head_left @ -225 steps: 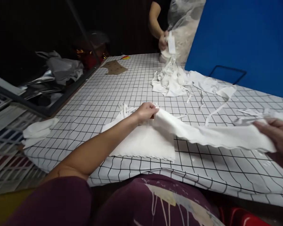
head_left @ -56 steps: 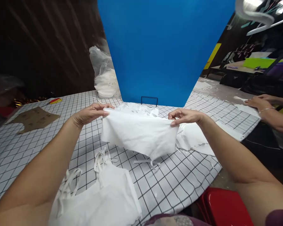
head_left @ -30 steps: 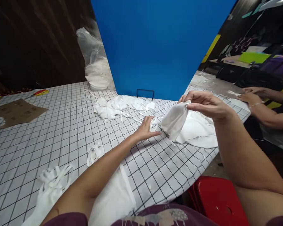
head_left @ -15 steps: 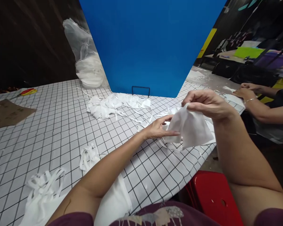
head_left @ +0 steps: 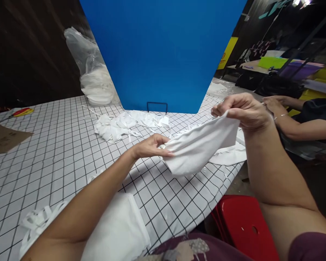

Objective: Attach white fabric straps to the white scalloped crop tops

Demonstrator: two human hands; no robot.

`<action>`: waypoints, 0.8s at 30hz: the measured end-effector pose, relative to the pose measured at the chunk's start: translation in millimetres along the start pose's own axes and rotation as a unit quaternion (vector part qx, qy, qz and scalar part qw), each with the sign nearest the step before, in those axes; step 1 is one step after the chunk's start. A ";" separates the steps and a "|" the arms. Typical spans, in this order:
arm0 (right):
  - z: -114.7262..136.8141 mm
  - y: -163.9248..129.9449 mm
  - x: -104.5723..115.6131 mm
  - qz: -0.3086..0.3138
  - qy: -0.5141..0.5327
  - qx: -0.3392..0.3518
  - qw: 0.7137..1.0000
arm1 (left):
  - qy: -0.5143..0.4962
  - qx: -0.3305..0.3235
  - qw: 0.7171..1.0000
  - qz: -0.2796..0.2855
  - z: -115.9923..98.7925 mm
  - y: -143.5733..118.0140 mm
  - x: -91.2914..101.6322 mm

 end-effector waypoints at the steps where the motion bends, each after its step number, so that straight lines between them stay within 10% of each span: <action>1: 2.1 -3.5 4.9 -0.009 0.010 0.016 1.000 | 0.024 0.021 0.999 -0.008 -0.1 -12.7 7.7; 7: -3.3 -18.8 20.2 -0.047 -0.012 -0.012 0.999 | 0.153 0.073 0.981 -0.090 -13.4 -81.0 48.1; 13: -28.6 -17.5 9.2 0.083 -0.137 -0.189 0.969 | 0.196 0.077 0.966 -0.148 -14.5 -118.1 62.2; 18: -41.4 -7.4 9.5 0.118 -0.286 -0.144 0.940 | 0.174 0.118 0.967 -0.143 -7.3 -130.8 65.4; 24: -88.2 5.3 3.7 0.139 -0.128 -0.236 0.953 | 0.131 0.135 0.937 -0.293 9.4 -131.2 95.4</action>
Point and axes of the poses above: each hand's wrist, its own y-axis towards the middle knuckle, its own x-axis out of the back of the hand, z = x × y, the point moved 4 cm from there along y, towards the middle knuckle, and after that the axes turned 1 degree about y, right-handed, at the moved point
